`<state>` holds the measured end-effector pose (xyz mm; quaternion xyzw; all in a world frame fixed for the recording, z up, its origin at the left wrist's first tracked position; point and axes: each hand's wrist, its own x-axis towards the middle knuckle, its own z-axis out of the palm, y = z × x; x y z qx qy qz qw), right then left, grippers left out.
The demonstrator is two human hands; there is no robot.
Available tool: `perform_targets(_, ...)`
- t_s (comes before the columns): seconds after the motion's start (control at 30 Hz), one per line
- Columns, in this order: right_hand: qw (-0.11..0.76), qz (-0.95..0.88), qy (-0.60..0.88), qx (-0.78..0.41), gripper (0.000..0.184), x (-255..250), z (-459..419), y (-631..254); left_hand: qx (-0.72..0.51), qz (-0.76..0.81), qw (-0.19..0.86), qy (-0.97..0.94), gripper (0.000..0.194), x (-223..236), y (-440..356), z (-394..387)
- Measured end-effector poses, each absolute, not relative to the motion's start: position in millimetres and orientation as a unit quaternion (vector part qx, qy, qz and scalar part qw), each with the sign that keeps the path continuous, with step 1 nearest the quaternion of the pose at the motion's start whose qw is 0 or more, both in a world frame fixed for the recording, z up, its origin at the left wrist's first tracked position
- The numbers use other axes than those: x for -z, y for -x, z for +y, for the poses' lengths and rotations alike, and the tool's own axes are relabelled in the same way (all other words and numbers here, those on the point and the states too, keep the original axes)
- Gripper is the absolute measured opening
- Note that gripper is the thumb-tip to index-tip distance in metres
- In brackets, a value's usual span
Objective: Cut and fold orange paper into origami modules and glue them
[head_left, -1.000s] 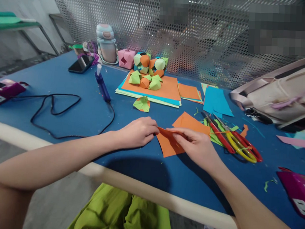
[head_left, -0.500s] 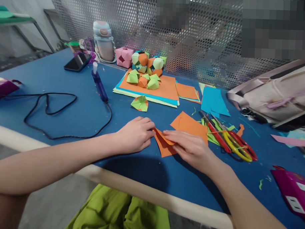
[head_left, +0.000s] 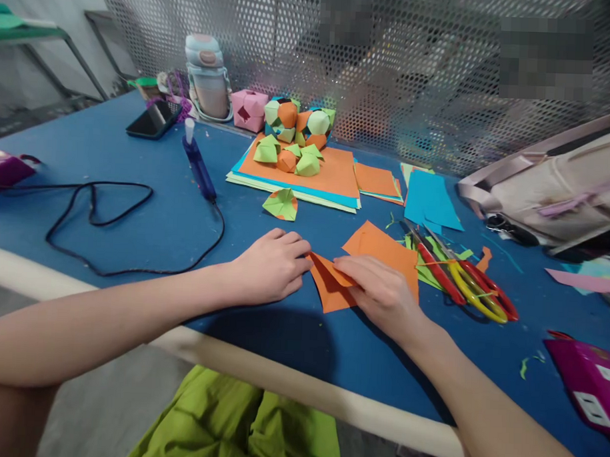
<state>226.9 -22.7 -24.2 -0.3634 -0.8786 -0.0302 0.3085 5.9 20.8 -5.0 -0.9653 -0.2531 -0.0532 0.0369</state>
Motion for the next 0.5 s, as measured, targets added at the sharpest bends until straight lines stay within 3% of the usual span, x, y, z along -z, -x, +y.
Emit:
perform_targets(0.13,0.306,-0.897,0.319,0.008,0.030,20.5,-22.0,-230.8,0.060,-0.252,0.036,0.965,0.025,5.6,-5.2,21.4)
perform_targets(0.5,0.262,-0.927,0.269,-0.005,0.022,11.9,-26.4,-227.0,0.048,-0.250,0.031,0.967,0.026,1.8,-2.0,23.0)
